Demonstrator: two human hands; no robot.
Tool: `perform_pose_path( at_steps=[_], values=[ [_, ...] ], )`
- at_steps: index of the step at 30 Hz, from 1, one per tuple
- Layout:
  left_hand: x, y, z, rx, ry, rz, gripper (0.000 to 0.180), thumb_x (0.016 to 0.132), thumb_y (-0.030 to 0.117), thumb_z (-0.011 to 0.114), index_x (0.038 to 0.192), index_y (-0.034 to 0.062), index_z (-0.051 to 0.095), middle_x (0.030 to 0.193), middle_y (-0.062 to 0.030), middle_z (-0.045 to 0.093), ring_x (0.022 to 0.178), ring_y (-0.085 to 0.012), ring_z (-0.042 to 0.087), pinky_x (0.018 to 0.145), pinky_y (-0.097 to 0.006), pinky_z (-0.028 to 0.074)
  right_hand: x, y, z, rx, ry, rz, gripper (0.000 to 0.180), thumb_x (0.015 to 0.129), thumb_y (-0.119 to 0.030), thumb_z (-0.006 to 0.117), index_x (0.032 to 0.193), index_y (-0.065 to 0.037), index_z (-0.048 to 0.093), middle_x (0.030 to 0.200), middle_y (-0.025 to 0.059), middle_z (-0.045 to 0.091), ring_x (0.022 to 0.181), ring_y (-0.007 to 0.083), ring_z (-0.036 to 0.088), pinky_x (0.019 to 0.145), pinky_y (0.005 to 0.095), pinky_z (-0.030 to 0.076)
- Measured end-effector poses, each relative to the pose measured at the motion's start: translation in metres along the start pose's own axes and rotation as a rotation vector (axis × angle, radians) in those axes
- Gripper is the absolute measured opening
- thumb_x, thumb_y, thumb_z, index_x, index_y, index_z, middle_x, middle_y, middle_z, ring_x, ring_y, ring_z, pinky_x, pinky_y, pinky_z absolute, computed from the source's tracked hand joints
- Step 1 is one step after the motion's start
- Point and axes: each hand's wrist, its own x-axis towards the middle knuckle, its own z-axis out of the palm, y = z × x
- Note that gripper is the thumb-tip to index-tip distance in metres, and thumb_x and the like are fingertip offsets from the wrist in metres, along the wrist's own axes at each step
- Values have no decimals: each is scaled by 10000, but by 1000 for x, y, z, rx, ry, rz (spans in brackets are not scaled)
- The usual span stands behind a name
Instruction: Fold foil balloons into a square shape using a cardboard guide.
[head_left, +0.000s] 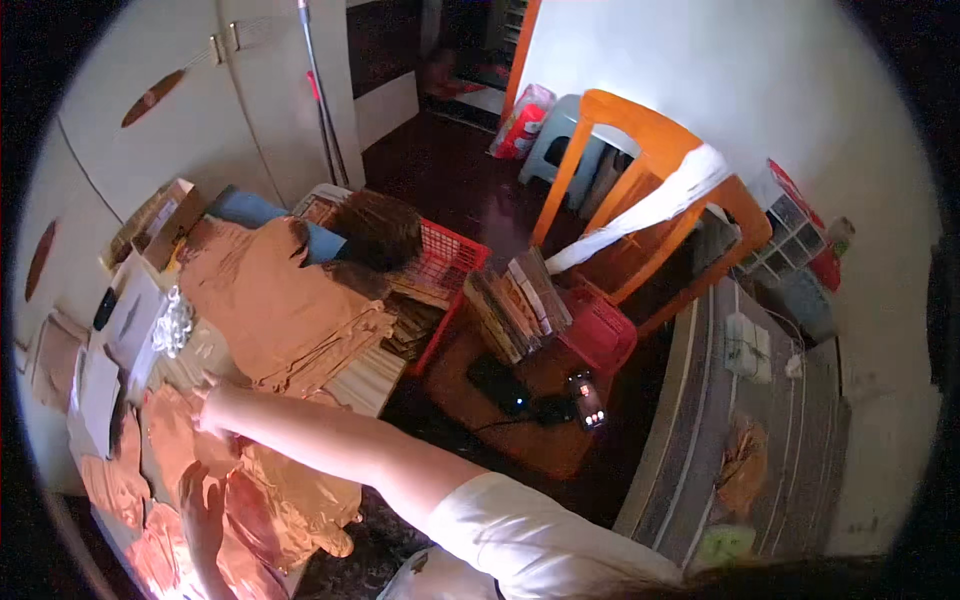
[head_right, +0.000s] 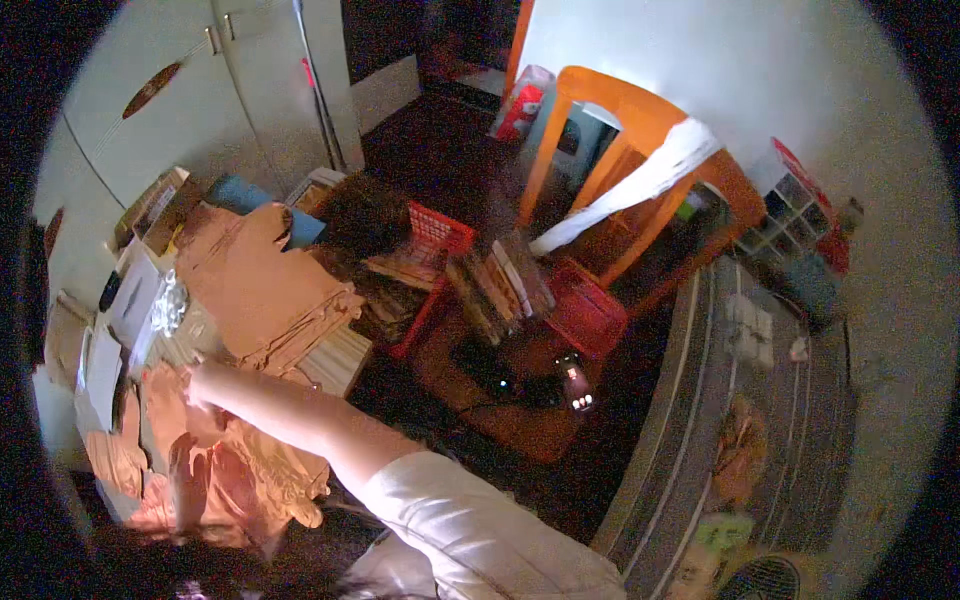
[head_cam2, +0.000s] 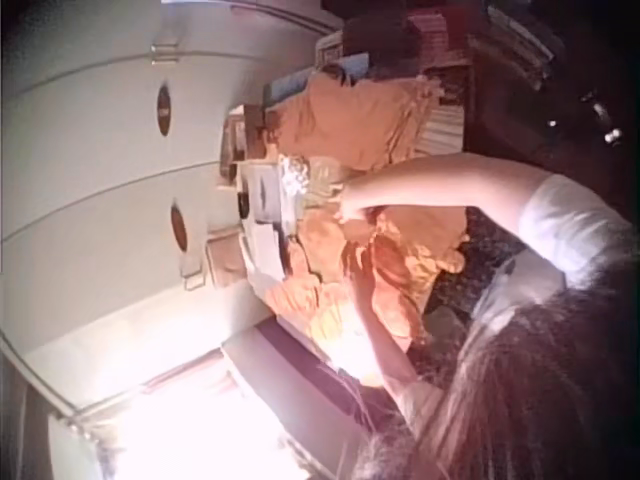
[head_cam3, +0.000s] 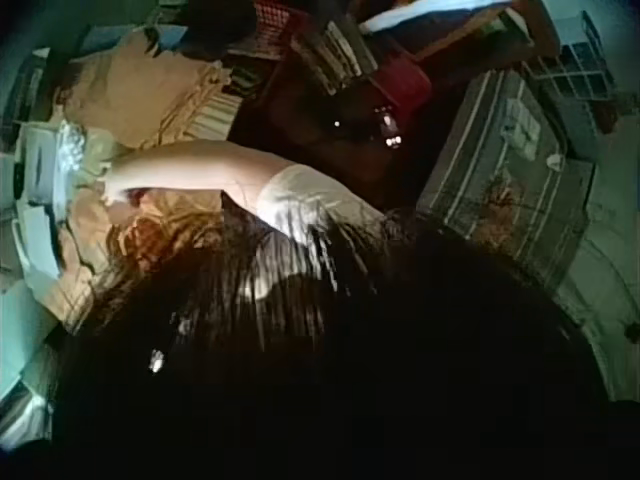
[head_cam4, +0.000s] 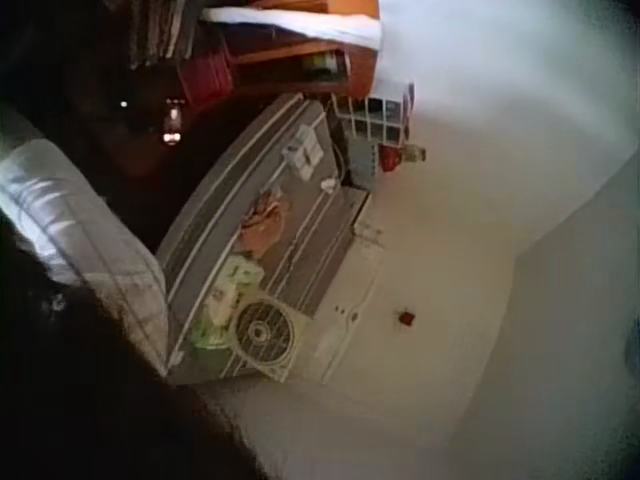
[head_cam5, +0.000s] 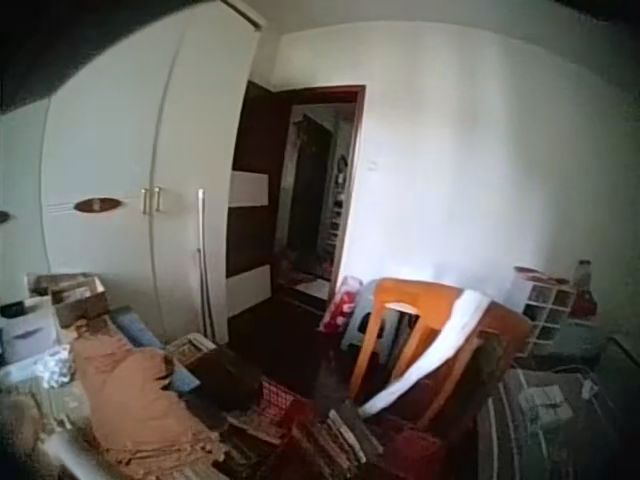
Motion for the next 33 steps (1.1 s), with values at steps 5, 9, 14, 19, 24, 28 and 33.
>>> perform_pose_path(
  at_steps=[5,9,14,19,24,28,33],
  values=[
    [40,16,26,-198,-7,40,208,893,74,523,1062,-19,598,1119,-175,586,1060,-363,537,917,-425,439,9,15,-2,98,6,138,431,875,-496,518,1269,-334,582,1393,-117,511,1417,315,282,1126,673,3],
    [34,75,0,-72,165,34,244,845,55,554,1069,-18,620,1084,-159,589,992,-333,545,868,-417,447,-8,-1,-5,97,175,-44,392,871,-478,533,1217,-319,624,1375,-118,530,1408,316,299,1119,686,31],
    [22,-4,48,150,166,20,244,849,146,600,1066,38,621,1166,-132,590,1047,-342,539,916,-447,405,-37,-22,-72,1,-145,-109,990,545,-673,756,1392,-241,480,1523,-31,351,1438,321,221,1157,599,114],
    [37,12,52,61,264,0,237,839,225,602,1029,83,617,1286,-107,572,1181,-313,516,953,-472,384,-48,-1,-96,142,-344,24,1111,601,-622,751,1507,-206,263,1585,14,198,1462,364,80,1184,538,53],
    [33,24,32,92,199,-44,412,868,317,577,1217,98,565,1317,-95,552,1237,-274,482,979,-486,355,-58,-8,-121,67,-418,-20,1229,592,-640,752,1536,-164,124,1598,37,138,1458,399,2,1162,576,1],
    [27,17,36,98,174,-32,491,900,338,520,1319,81,516,1388,-93,498,1304,-262,423,1047,-481,294,-62,-14,-124,2,-344,-36,1279,609,-636,745,1535,-134,20,1580,85,199,1458,399,-24,1144,607,-18],
    [28,21,34,133,179,-29,481,928,348,479,1320,72,518,1394,-90,496,1318,-258,414,1068,-494,283,-101,-25,-125,-110,17,-112,960,759,-550,685,1497,-118,252,1542,93,290,1458,329,131,1155,583,49]
  ],
)
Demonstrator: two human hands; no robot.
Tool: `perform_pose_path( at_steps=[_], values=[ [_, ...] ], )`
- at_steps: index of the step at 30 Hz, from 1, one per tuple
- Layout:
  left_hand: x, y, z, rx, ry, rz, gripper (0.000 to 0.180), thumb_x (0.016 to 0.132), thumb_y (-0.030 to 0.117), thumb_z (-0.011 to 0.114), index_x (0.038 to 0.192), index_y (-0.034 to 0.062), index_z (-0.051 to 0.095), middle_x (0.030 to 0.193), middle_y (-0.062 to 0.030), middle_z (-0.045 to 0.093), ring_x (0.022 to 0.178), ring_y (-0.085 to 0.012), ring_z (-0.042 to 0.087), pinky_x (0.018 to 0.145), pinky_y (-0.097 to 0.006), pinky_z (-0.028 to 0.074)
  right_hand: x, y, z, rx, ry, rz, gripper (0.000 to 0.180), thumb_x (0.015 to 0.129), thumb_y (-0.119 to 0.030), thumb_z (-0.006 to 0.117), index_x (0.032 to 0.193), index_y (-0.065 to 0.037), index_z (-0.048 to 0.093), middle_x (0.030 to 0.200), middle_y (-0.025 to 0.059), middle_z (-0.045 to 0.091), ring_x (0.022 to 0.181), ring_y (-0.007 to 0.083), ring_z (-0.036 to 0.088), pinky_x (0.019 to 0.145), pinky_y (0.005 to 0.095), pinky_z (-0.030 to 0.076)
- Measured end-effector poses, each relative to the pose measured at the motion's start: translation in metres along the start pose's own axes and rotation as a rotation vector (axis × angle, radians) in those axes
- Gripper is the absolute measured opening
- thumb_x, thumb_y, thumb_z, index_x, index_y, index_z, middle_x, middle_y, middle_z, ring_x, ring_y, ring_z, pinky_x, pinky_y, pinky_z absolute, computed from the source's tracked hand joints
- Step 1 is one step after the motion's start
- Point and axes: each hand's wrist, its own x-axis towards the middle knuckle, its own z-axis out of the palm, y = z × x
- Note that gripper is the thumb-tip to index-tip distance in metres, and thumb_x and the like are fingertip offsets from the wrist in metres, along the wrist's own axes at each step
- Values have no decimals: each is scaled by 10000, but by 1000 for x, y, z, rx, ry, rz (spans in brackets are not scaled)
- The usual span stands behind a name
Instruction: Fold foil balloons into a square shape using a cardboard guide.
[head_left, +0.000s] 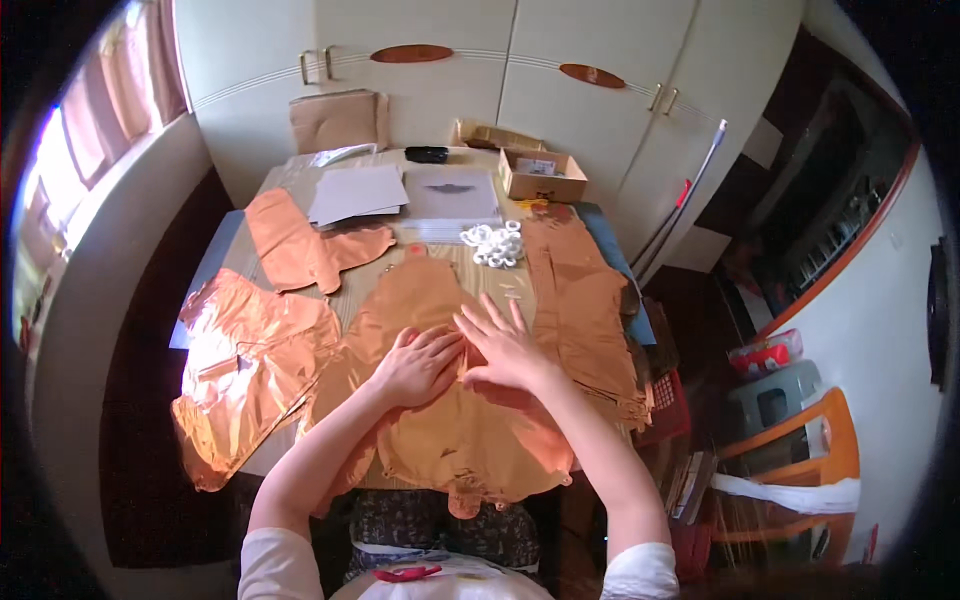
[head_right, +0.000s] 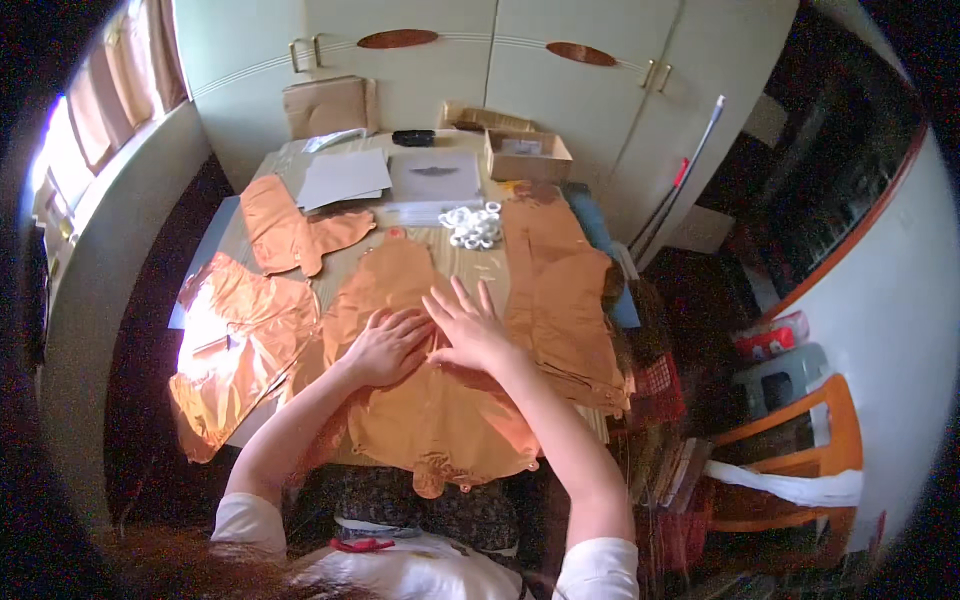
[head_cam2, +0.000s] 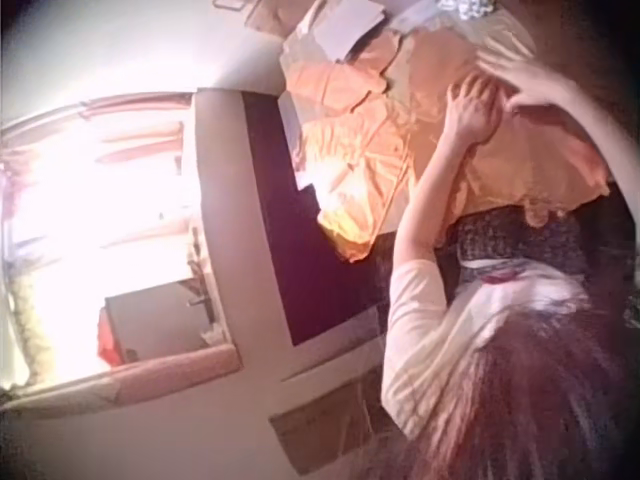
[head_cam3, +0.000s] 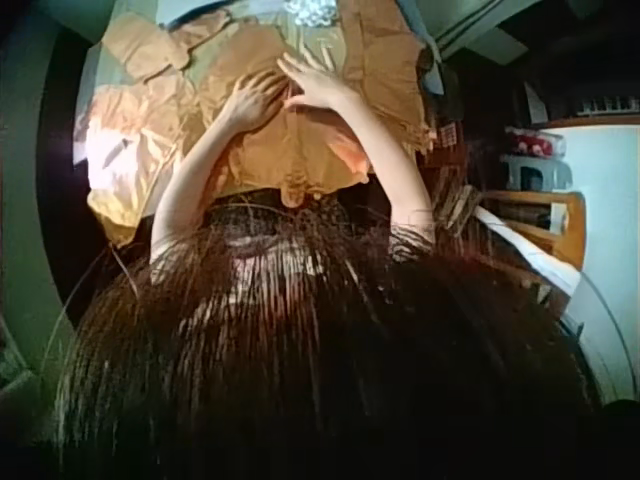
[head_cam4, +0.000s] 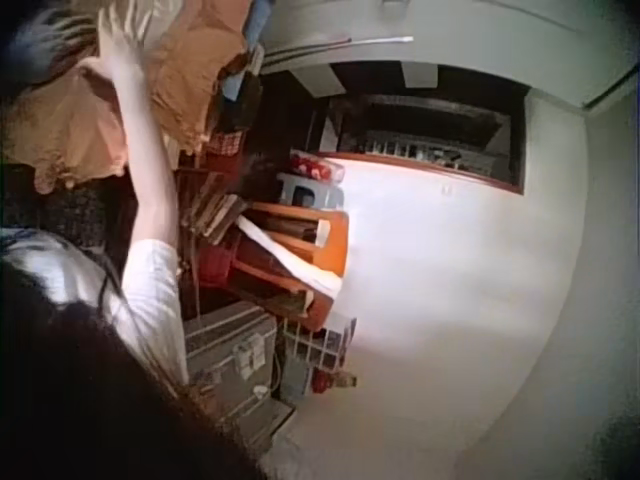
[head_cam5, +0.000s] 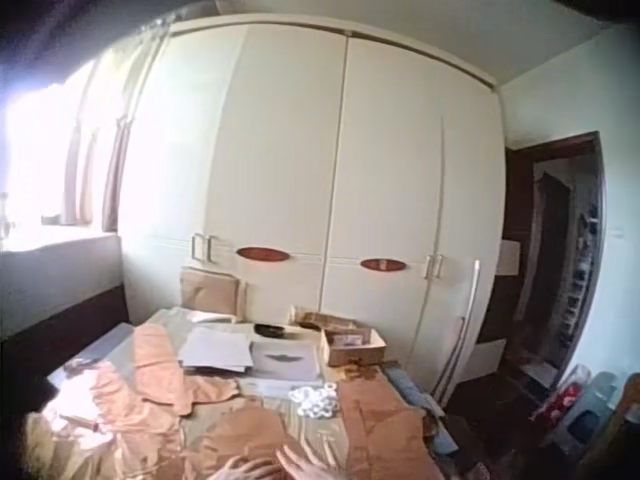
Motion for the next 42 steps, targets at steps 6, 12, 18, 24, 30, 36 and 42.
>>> perform_pose_path(
  at_steps=[6,12,18,24,30,36,42],
  values=[
    [1,-4,4,-9,43,18,469,953,340,436,1325,65,515,1405,-95,488,1351,-223,391,1103,-513,261,-92,-85,-82,589,499,-248,251,826,-34,646,1067,-104,650,948,32,655,878,223,610,870,381,456],
    [2,0,1,-43,-50,-38,510,947,344,443,1369,60,471,1427,-90,461,1379,-217,352,1135,-508,217,-134,-142,-118,1386,585,-723,140,857,-53,662,910,-116,549,886,68,618,734,221,634,833,479,439],
    [4,-1,2,-39,-16,-7,512,937,342,462,1361,54,474,1408,-95,473,1370,-234,364,1128,-517,236,-134,-151,-115,1500,625,-809,142,850,-85,676,898,-113,545,874,68,609,736,224,627,827,470,436],
    [5,-1,3,-48,-35,-26,518,932,339,469,1364,54,473,1406,-97,475,1372,-240,361,1133,-510,232,-131,-150,-110,1536,632,-796,155,844,-117,689,887,-109,540,863,68,599,737,227,620,821,462,433],
    [3,-2,3,-54,-39,-34,526,933,340,465,1376,57,466,1421,-91,465,1375,-235,359,1143,-494,212,-129,-149,-105,1543,650,-763,176,838,-149,702,875,-105,535,851,68,590,739,230,613,816,453,430],
    [4,-5,3,-56,-23,-33,535,930,349,475,1379,58,461,1418,-86,470,1373,-229,363,1143,-488,215,-143,-145,-96,1531,711,-635,203,831,-181,715,863,-102,531,839,68,580,741,233,606,810,444,427],
    [2,-3,3,-55,16,-13,423,957,333,467,1334,148,522,1376,-67,505,1340,-242,409,1110,-521,270,-213,-122,-21,1136,869,415,248,758,24,653,723,-81,431,895,84,505,808,188,519,754,326,451]
  ],
)
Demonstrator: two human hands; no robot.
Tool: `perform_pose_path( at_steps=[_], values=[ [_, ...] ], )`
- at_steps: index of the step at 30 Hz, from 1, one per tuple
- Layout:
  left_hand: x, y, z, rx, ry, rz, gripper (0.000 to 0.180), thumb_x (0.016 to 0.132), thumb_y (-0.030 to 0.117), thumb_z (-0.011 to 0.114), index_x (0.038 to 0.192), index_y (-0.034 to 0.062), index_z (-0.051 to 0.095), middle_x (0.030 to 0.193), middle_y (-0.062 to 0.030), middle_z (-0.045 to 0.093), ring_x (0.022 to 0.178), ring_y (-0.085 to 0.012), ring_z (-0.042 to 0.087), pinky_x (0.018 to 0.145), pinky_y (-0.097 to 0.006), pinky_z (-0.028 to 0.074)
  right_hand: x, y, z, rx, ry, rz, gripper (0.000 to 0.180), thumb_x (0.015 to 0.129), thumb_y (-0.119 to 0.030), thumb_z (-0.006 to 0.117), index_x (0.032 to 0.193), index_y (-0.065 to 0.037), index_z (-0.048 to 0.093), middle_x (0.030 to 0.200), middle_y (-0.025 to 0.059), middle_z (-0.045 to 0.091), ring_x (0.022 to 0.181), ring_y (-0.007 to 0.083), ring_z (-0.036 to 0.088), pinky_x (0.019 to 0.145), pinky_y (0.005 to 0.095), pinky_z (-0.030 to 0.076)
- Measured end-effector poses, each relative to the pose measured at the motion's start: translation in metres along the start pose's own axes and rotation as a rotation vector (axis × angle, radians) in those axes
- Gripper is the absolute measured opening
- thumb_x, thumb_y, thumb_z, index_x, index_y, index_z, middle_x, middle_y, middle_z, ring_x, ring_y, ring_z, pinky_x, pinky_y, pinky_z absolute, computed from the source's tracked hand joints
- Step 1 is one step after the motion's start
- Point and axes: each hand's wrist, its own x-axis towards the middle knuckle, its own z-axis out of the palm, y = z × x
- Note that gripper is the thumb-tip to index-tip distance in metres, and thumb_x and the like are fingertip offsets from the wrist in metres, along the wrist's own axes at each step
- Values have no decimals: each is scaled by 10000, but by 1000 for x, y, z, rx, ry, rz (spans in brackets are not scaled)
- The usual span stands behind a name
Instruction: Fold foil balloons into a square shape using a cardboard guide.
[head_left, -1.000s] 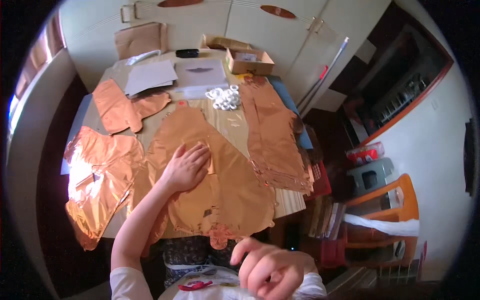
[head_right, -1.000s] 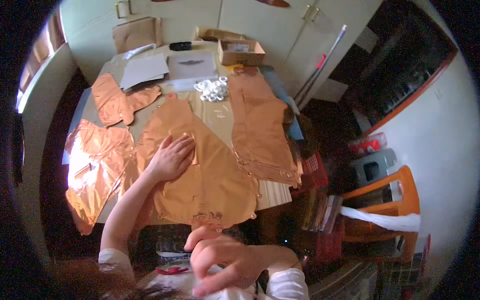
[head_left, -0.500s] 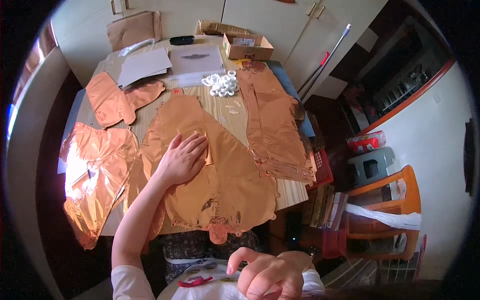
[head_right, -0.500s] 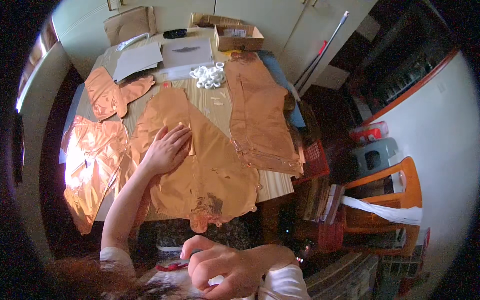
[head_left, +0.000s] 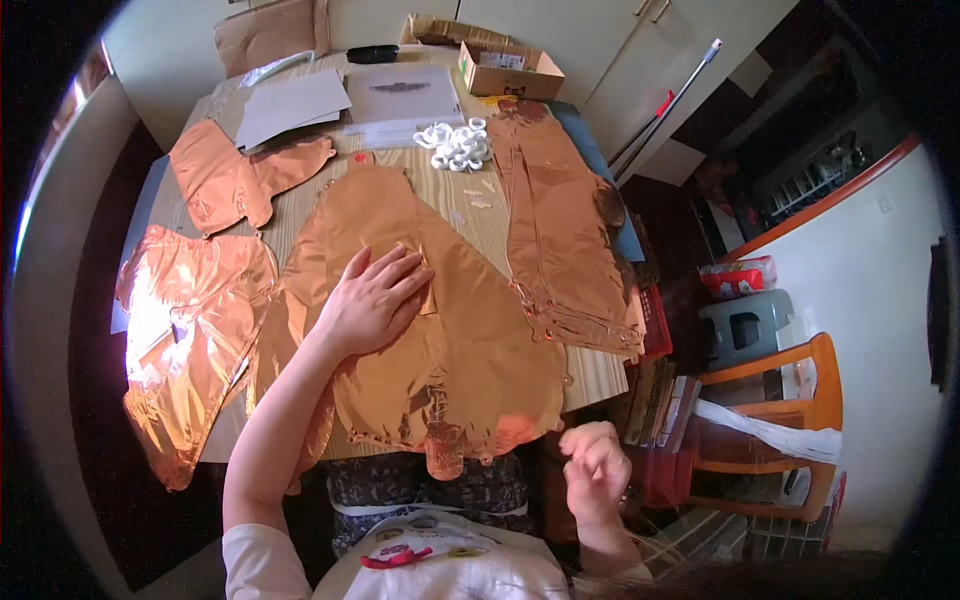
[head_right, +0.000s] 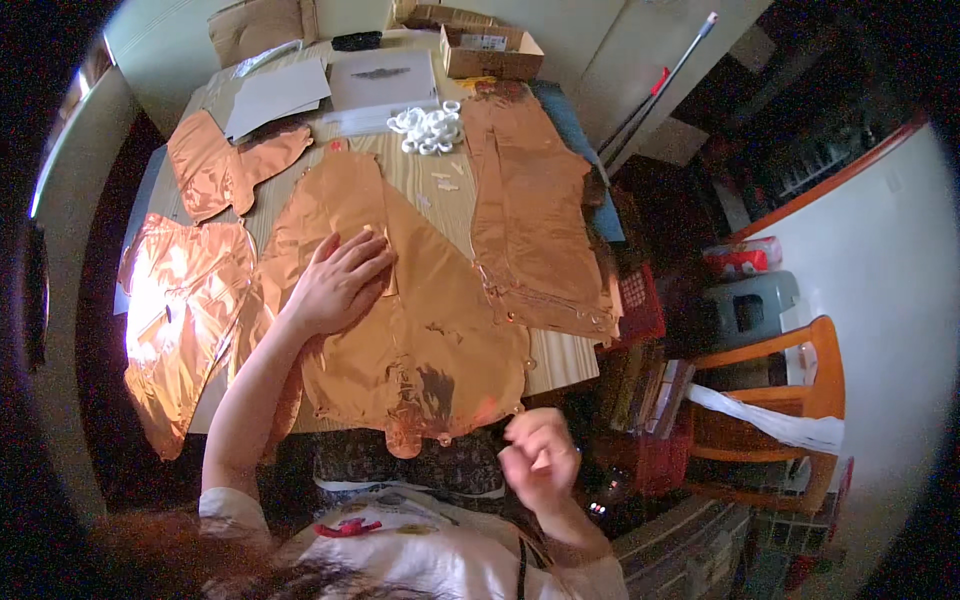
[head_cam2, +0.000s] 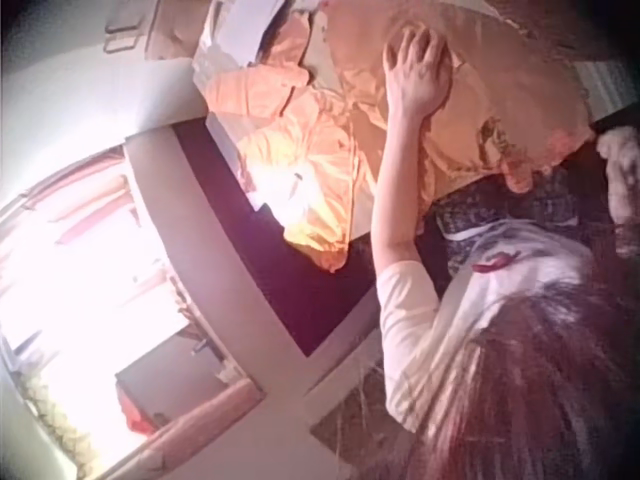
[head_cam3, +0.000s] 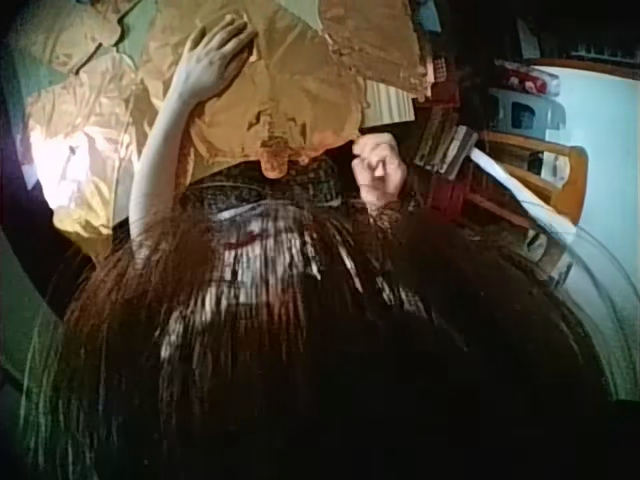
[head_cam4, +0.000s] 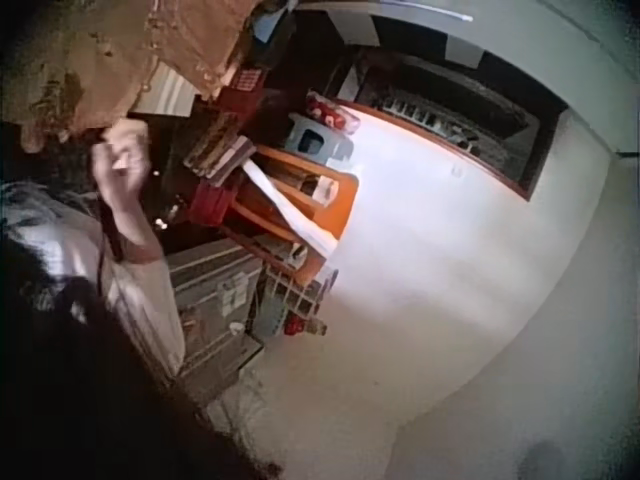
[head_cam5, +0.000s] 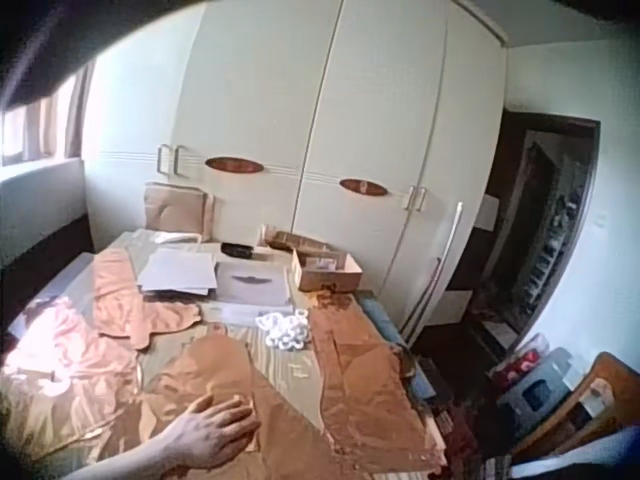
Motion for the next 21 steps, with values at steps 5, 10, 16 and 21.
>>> perform_pose_path(
  at_steps=[5,10,16,21],
  values=[
    [1,1,0,-7,9,8,398,956,330,474,1310,161,545,1369,-67,507,1341,-243,406,1106,-526,274,-86,80,-58,-19,255,827,330,812,-5,645,1137,-31,594,1192,82,529,1088,182,513,892,284,430],
    [1,-1,-1,-7,-45,14,481,911,390,520,1331,155,523,1407,-84,470,1369,-256,364,1113,-534,260,-90,87,-40,4,-1,881,416,901,-127,591,1271,21,473,1196,141,572,1102,232,565,893,336,473],
    [-1,-4,-6,-11,-72,44,774,754,581,621,1370,134,480,1430,-111,440,1386,-268,335,1132,-547,225,-41,61,3,216,-92,766,273,978,-222,504,1089,25,537,977,153,659,811,236,674,604,281,504],
    [0,-4,-5,-26,-91,50,936,659,632,688,1404,123,439,1449,-115,414,1395,-292,316,1129,-564,218,-25,55,33,29,72,689,174,910,-133,638,990,20,621,788,78,687,477,96,548,438,257,442]
  ],
)
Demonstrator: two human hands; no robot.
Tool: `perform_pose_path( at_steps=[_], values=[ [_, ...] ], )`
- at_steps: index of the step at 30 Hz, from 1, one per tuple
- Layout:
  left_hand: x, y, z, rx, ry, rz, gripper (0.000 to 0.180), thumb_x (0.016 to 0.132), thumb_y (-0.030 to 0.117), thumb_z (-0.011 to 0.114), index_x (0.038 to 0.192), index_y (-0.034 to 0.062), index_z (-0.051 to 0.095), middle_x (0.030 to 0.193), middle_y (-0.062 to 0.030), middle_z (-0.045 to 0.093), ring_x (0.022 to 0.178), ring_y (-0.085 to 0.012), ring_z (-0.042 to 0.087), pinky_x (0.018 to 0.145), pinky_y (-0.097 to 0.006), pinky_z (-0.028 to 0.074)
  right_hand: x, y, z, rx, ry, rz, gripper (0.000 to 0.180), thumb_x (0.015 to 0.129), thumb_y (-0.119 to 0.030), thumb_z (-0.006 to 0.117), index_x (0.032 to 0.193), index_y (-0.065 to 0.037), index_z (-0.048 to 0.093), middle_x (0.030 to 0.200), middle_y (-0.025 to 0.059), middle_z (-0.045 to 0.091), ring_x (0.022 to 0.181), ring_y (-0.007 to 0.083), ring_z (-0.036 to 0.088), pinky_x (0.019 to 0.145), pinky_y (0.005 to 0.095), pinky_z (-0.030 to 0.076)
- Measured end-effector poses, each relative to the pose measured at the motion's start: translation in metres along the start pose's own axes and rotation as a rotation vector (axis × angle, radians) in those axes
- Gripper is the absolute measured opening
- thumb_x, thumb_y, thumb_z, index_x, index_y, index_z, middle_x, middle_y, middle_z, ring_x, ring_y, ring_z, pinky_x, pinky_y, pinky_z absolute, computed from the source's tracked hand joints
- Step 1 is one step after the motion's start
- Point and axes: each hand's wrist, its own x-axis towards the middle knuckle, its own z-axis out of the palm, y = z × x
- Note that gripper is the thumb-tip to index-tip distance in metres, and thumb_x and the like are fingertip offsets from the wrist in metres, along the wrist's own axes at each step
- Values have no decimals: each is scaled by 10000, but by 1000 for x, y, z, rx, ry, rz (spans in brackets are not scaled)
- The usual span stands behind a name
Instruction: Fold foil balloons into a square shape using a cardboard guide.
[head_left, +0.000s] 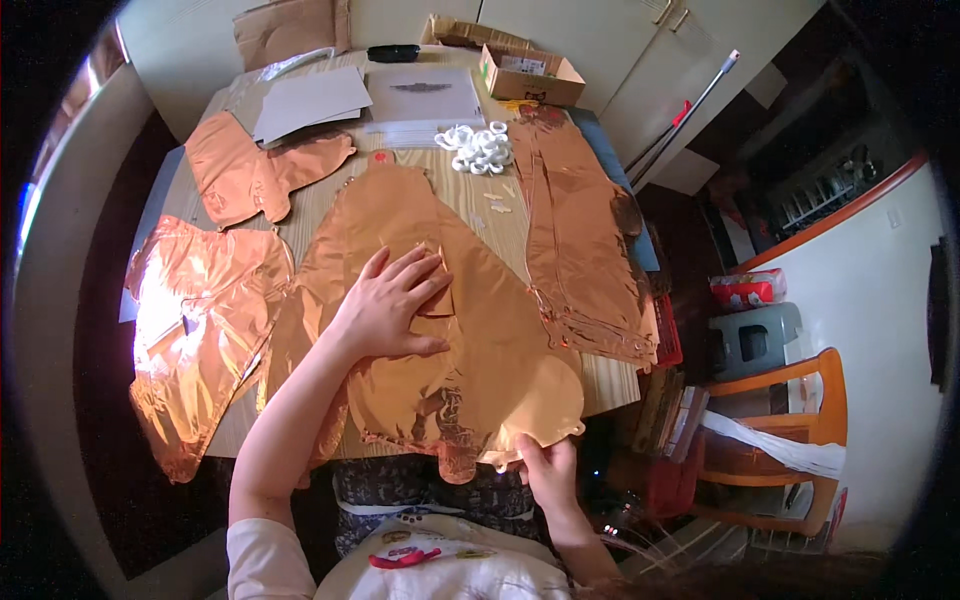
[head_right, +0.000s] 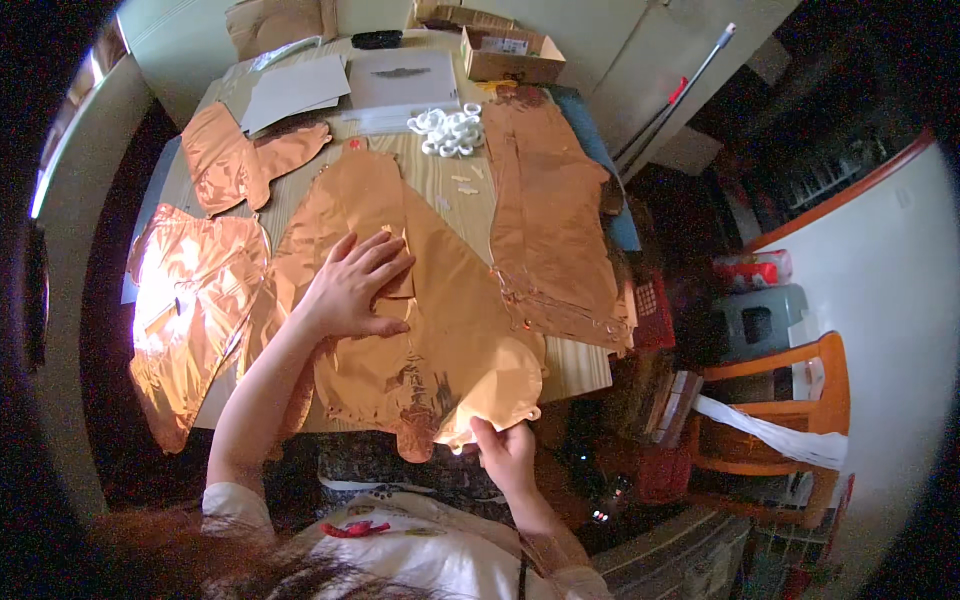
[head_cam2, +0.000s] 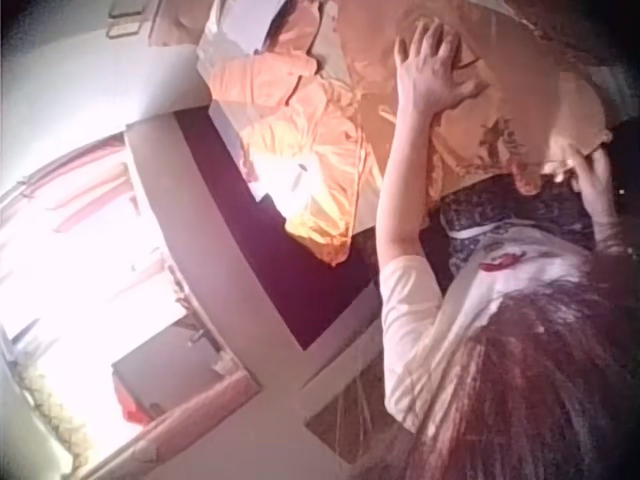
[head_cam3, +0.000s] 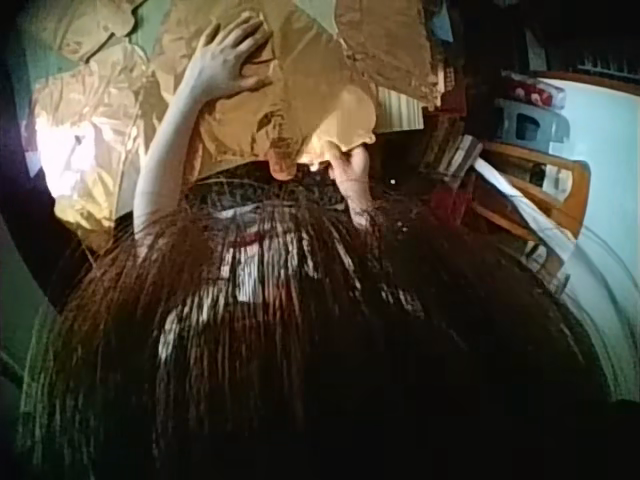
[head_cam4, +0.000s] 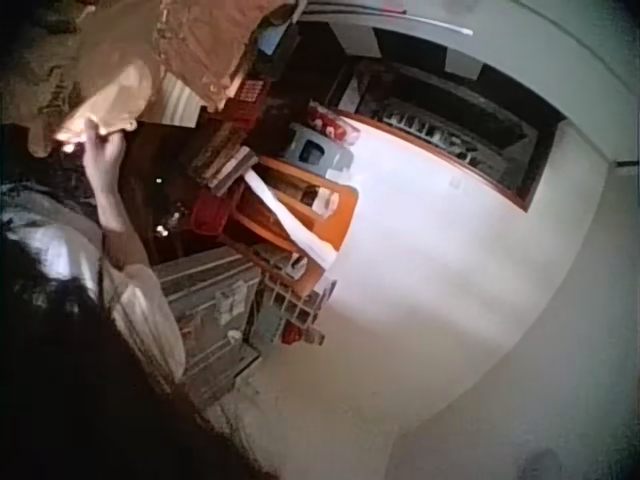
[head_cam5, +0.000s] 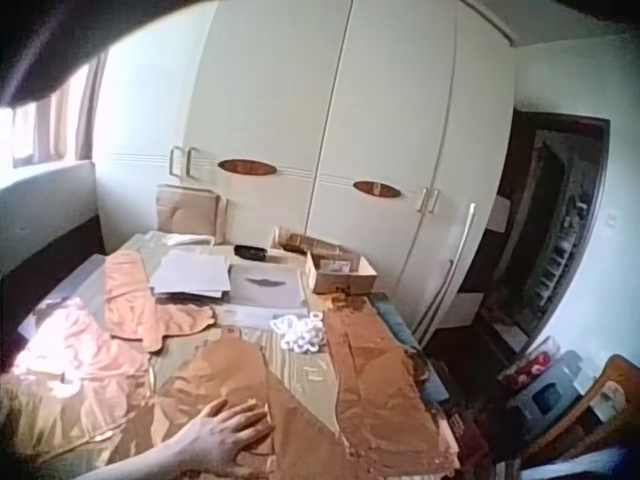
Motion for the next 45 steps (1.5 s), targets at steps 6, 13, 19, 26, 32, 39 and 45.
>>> perform_pose_path(
  at_steps=[6,13,19,26,32,39,45],
  values=[
    [-1,-1,2,-7,6,-2,935,656,649,688,1398,137,444,1440,-107,420,1385,-290,328,1126,-569,217,-2,-24,30,-533,29,-645,124,802,-73,698,898,-25,636,822,112,646,724,213,623,683,327,499],
    [-1,0,0,14,30,11,897,682,630,684,1397,145,443,1431,-99,431,1384,-289,332,1117,-566,233,9,-22,54,-747,-224,-953,288,714,-95,724,961,-65,580,1186,129,538,1167,344,528,947,436,447],
    [-2,-1,2,37,41,2,861,705,670,639,1380,162,471,1439,-81,437,1383,-256,339,1127,-555,229,12,-21,62,-833,-344,-994,246,765,-90,703,982,-60,592,1215,116,549,1232,311,511,1067,465,391],
    [-4,-3,3,16,45,7,881,692,622,678,1397,147,447,1430,-105,436,1387,-284,332,1116,-564,238,17,-37,58,-659,-359,-948,261,851,-114,632,1097,-40,582,1236,134,569,1217,324,520,1065,498,360],
    [-3,-2,2,13,59,18,863,704,641,662,1382,143,466,1428,-110,441,1383,-285,338,1111,-568,244,47,-30,24,-1221,-87,-820,384,902,-189,534,1245,-15,538,1333,178,511,1325,340,406,1104,565,247],
    [-4,-3,4,15,66,18,853,707,633,662,1378,141,470,1432,-112,438,1383,-285,339,1110,-568,245,38,-36,38,-1313,-230,-756,459,897,-299,561,1274,-39,532,1353,141,502,1358,329,367,1125,575,194],
    [-4,-3,4,11,67,14,852,706,617,669,1385,146,461,1435,-106,436,1384,-270,340,1111,-564,244,36,-35,51,-1110,-163,-898,406,879,-181,631,1252,-39,554,1306,128,547,1276,311,468,1091,523,307]
  ],
)
